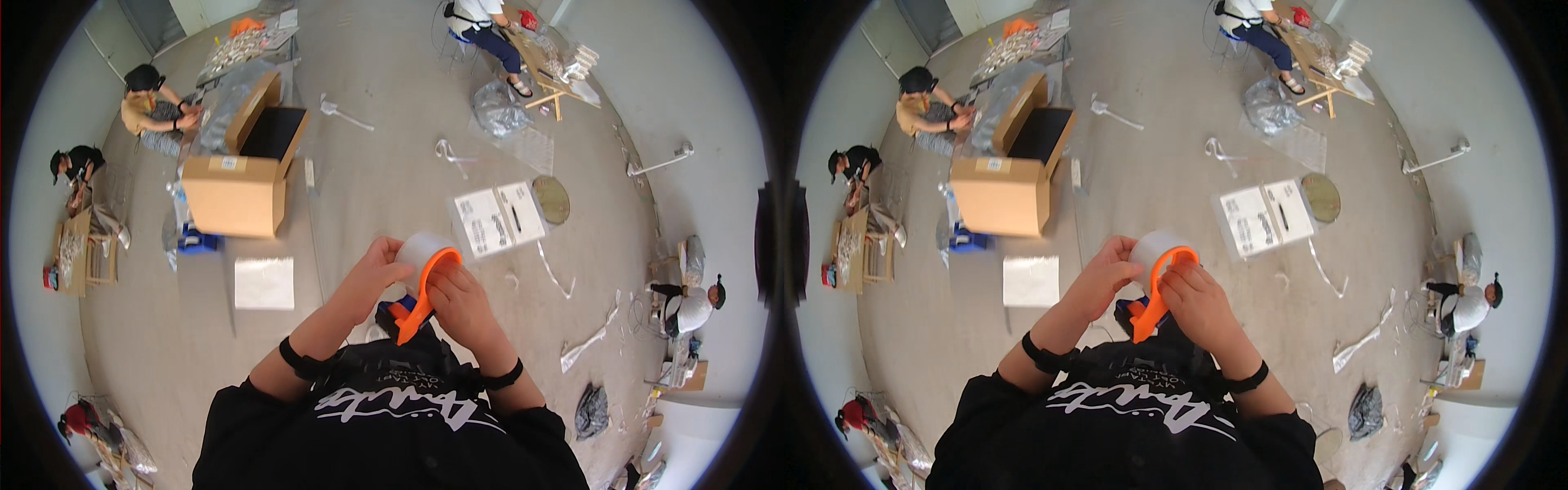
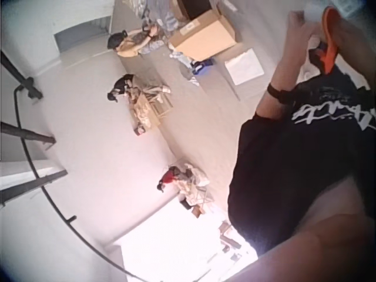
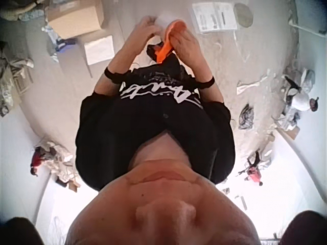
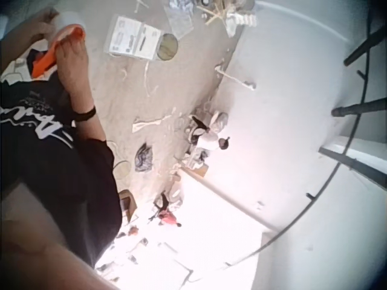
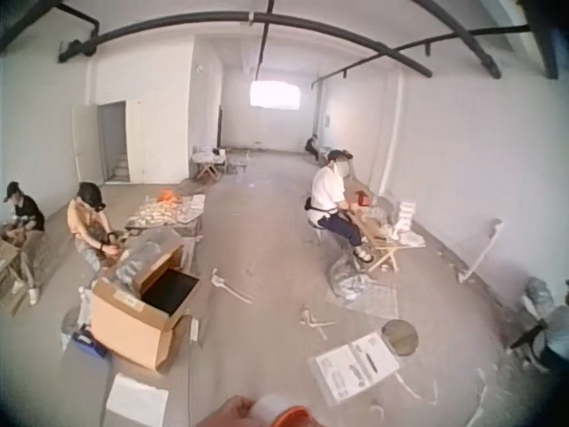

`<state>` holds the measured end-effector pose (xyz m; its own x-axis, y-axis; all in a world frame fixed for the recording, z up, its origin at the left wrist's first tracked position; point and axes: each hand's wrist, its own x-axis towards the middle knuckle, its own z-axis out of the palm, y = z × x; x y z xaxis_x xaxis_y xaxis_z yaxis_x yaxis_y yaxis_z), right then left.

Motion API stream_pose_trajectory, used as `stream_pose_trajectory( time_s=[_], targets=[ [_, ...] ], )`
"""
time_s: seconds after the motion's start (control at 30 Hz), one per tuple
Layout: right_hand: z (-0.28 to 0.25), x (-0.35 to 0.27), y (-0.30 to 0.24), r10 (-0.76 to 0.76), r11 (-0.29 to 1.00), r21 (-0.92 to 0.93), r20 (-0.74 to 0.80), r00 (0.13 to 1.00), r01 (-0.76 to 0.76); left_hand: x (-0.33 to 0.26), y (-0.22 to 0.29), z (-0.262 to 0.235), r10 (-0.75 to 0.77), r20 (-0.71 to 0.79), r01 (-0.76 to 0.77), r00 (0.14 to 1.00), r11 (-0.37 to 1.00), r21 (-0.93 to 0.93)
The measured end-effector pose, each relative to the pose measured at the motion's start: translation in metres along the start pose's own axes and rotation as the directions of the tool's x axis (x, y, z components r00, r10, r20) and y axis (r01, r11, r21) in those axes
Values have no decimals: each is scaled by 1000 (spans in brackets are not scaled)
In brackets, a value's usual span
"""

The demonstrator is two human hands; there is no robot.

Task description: Packaging cotton swabs into small plastic packets and sealing them.

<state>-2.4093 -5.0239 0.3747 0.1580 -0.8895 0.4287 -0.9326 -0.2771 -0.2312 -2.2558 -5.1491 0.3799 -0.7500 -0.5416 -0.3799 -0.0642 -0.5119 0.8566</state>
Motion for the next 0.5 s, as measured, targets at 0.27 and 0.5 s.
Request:
stream_pose_trajectory(
  time_s=[0.27, 0.5],
  targets=[
    [44, 138, 204, -70, 990, 123, 17, 997, 68, 218, 83, -33, -55, -172, 38, 984, 994, -98],
    [82, 270, 347, -58, 981, 187, 31, 998, 52, 374, 171, -72, -10, -253, -29, 967, 988, -150]
  ],
)
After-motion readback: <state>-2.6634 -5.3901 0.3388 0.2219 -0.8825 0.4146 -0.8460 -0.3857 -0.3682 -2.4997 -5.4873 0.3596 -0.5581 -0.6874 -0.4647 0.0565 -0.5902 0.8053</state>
